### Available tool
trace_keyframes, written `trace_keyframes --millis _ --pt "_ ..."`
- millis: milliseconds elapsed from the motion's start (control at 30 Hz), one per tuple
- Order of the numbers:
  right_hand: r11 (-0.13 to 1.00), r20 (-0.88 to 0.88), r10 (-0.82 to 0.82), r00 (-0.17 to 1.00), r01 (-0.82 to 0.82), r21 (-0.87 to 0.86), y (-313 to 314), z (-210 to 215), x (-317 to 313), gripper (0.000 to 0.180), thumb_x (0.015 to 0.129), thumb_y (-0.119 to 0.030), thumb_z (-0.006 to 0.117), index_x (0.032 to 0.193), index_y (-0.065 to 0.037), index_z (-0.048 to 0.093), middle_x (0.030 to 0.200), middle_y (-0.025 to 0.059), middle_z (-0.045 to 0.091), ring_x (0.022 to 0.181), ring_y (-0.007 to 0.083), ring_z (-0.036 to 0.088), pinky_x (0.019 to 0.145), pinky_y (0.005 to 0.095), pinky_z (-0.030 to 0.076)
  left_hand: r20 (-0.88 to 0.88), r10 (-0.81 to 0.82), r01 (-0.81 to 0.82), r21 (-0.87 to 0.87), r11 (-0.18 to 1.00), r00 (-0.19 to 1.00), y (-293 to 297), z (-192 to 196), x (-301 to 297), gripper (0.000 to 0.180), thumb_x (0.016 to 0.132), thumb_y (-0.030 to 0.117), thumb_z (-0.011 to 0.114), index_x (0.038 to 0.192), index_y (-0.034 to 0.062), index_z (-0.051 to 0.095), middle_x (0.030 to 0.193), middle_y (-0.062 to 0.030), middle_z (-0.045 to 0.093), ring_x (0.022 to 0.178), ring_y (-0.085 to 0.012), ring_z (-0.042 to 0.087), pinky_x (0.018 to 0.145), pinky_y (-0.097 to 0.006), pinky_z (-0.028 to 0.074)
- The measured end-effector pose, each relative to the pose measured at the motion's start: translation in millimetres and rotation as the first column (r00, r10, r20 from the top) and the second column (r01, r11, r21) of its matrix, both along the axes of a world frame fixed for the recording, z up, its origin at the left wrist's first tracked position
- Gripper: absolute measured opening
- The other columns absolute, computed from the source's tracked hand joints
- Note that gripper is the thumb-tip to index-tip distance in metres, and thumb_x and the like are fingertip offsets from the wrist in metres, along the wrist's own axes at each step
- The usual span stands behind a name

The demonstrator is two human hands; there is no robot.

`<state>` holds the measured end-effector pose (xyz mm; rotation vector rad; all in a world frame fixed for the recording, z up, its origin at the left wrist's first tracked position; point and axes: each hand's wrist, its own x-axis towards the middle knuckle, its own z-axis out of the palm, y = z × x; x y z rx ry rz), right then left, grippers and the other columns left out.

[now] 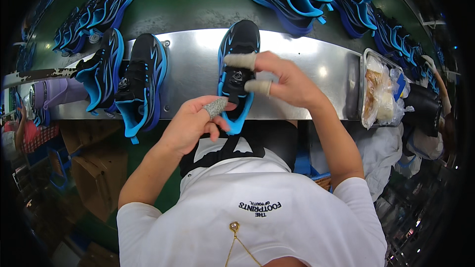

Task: The person wipes and adjusts sneakers on a metal bench using cloth finger covers before placing them onto a conveyor belt.

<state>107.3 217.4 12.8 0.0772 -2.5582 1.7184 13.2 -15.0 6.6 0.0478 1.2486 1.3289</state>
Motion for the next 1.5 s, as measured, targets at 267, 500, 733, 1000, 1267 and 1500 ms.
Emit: trace_keyframes --millis 267,500,733,1000,1267,1500 --pt "0.975 -0.058 -0.087 0.995 0.097 0.2 -24 -5 -6 0.046 0.078 -0.005 0.071 0.123 -0.013 0.066 0.099 0.0071 0.065 0.091 0.0248 0.056 0.086 0.0331 0.047 0.277 0.314 -0.36 0.135 0.923 0.908 14 -16 30 0.031 0.102 0.016 0.05 0.124 -0.0051 0.053 0.121 -0.0171 0.062 0.103 -0.0243 0.066 0.07 -0.027 0.056" --pt "0.998 -0.133 -0.067 0.989 0.069 0.014 -13 -10 -13 0.045 0.074 -0.011 0.074 0.119 -0.014 0.069 0.086 0.0044 0.059 0.086 0.0218 0.052 0.082 0.0334 0.046 0.301 0.266 -0.331 0.187 0.925 0.916 13 -19 28 0.031 0.102 0.015 0.048 0.127 -0.0049 0.051 0.121 -0.0173 0.062 0.102 -0.0236 0.066 0.07 -0.026 0.057" --pt "0.935 -0.132 -0.166 0.977 0.199 0.294 -28 -13 -1 0.047 0.076 -0.01 0.073 0.122 -0.011 0.067 0.086 0.0069 0.059 0.092 0.0242 0.055 0.087 0.0371 0.045 0.281 0.287 -0.346 0.188 0.919 0.916 14 -19 28 0.031 0.103 0.014 0.046 0.125 -0.0061 0.052 0.12 -0.0177 0.063 0.102 -0.0243 0.067 0.071 -0.028 0.057" --pt "0.994 -0.027 0.089 0.996 -0.087 0.064 -4 -11 -17 0.051 0.077 -0.007 0.072 0.127 -0.015 0.065 0.099 0.0066 0.064 0.093 0.0232 0.056 0.085 0.0341 0.047 0.306 0.291 -0.354 0.178 0.918 0.907 13 -18 27 0.031 0.102 0.014 0.046 0.125 -0.0066 0.052 0.122 -0.0183 0.062 0.101 -0.0245 0.067 0.072 -0.028 0.057" --pt "0.909 -0.179 -0.373 0.911 0.397 0.125 -51 -23 -1 0.037 0.075 -0.009 0.074 0.112 -0.013 0.072 0.082 0.0063 0.055 0.074 0.0185 0.053 0.069 0.029 0.046 0.257 0.284 -0.333 0.171 0.927 0.924 15 -16 28 0.031 0.102 0.014 0.046 0.124 -0.0063 0.053 0.118 -0.0167 0.063 0.101 -0.0239 0.067 0.077 -0.03 0.055" --pt "0.997 -0.12 0.035 0.992 -0.027 0.071 -16 -17 -14 0.046 0.078 -0.007 0.071 0.123 -0.013 0.067 0.083 0.0042 0.053 0.083 0.017 0.052 0.076 0.0291 0.045 0.236 0.31 -0.348 0.141 0.927 0.921 18 -8 32 0.029 0.102 0.013 0.043 0.123 -0.0058 0.052 0.112 -0.0149 0.063 0.103 -0.0239 0.066 0.079 -0.031 0.054"
